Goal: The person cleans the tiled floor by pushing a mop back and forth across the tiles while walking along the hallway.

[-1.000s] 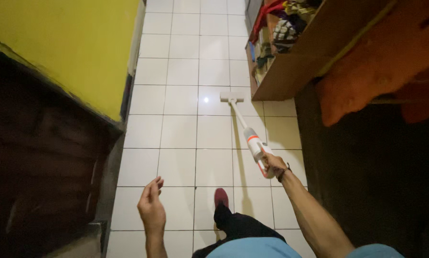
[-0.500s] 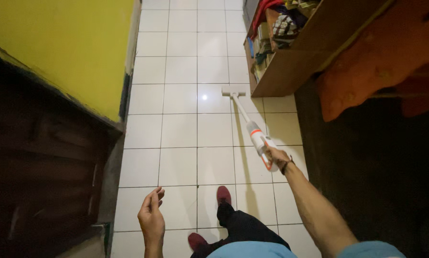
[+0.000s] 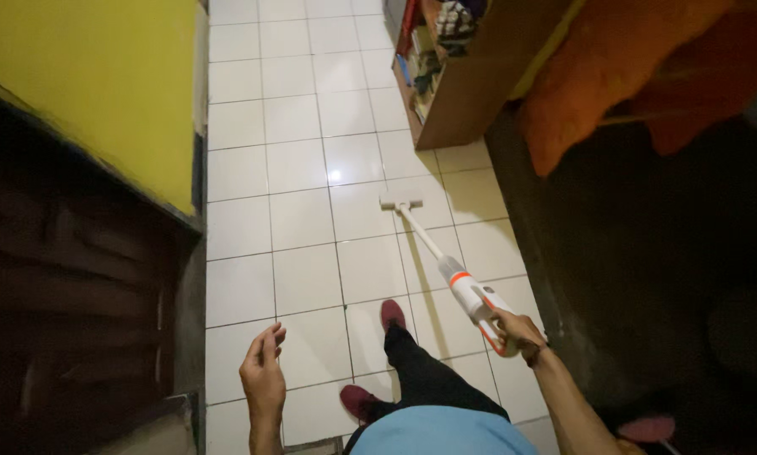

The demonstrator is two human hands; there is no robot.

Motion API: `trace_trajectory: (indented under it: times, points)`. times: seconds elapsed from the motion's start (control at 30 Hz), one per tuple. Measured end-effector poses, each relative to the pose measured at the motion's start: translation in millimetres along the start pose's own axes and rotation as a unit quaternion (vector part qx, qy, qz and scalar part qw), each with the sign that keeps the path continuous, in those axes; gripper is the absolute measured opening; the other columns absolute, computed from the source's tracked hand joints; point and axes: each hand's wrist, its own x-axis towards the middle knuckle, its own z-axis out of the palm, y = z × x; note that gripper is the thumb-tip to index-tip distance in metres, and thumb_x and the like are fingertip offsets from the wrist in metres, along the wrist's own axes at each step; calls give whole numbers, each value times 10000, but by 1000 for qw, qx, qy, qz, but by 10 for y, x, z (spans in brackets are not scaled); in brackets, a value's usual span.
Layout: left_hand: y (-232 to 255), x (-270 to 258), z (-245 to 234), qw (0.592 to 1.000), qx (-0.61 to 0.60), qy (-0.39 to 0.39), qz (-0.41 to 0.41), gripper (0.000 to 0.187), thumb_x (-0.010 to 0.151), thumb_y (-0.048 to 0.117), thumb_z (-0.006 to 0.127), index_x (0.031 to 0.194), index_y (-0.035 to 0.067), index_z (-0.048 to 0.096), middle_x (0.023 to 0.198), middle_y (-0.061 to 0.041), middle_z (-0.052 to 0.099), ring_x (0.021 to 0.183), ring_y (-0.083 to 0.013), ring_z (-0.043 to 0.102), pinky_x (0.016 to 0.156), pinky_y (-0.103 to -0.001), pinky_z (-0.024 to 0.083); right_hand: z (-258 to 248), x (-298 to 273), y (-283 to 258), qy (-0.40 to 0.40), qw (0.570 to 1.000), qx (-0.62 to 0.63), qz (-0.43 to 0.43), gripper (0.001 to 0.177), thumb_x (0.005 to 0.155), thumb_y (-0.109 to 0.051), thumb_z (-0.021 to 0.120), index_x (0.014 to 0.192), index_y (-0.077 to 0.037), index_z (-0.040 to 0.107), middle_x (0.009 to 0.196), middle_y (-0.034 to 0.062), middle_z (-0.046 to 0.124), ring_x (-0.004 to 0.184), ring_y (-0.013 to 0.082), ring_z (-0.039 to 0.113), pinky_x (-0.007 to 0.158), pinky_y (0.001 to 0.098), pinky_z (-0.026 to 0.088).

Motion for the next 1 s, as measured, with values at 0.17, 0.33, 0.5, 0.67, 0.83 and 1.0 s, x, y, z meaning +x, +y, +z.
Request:
trace_trajectory:
  times: [0.17, 0.33, 0.5, 0.67, 0.83, 1.0]
  points:
    - [-460, -124, -237, 999, 27, 2, -47, 428, 1086, 308, 419, 1271, 22, 679, 1197, -145, 721, 1169, -246, 670, 1032, -401, 519, -329, -566, 605, 28, 999, -31, 2, 374, 851, -353, 670, 880, 17, 709, 569, 47, 550, 494, 168, 538, 494, 349, 453]
    - [-532, -101, -274, 998, 26, 8, -51, 426, 1092, 309, 425, 1276, 26, 684, 1196, -149, 724, 1166, -243, 673, 1026, -405, 519, -476, -537, 895, 41, 998, -52, 16, 376, 841, -332, 731, 849, 44, 748, 542, 46, 536, 502, 169, 556, 491, 326, 458]
    - [-347, 97, -60, 999, 27, 7, -38, 421, 1087, 316, 430, 1287, 31, 665, 1204, -149, 713, 1179, -240, 664, 1033, -395, 508, -276, -423, 565, 25, 1000, -6, 12, 370, 851, -319, 691, 845, 50, 720, 546, 55, 540, 484, 177, 526, 480, 347, 437]
    - [-58, 360, 200, 1000, 5, 6, 1, 423, 1077, 316, 443, 1264, 23, 684, 1217, -148, 727, 1192, -240, 668, 1039, -394, 509, -1, -139, -80, 3, 999, -19, -34, 371, 887, -328, 686, 853, 41, 714, 557, 43, 547, 489, 160, 527, 504, 306, 437]
    - [342, 704, 460, 998, 30, 21, -50, 430, 1076, 317, 428, 1267, 35, 689, 1201, -150, 731, 1188, -244, 670, 1039, -395, 514, 186, 451, -818, -23, 996, -46, -77, 356, 865, -314, 646, 760, 21, 708, 533, 49, 545, 480, 152, 532, 498, 319, 444]
    - [650, 1027, 744, 997, 34, 35, -56, 426, 1082, 312, 426, 1282, 33, 678, 1211, -141, 726, 1212, -238, 650, 1062, -389, 487, 432, 1153, -1465, -4, 999, 29, -37, 329, 844, -306, 735, 740, -17, 618, 562, 49, 492, 487, 170, 480, 451, 382, 432]
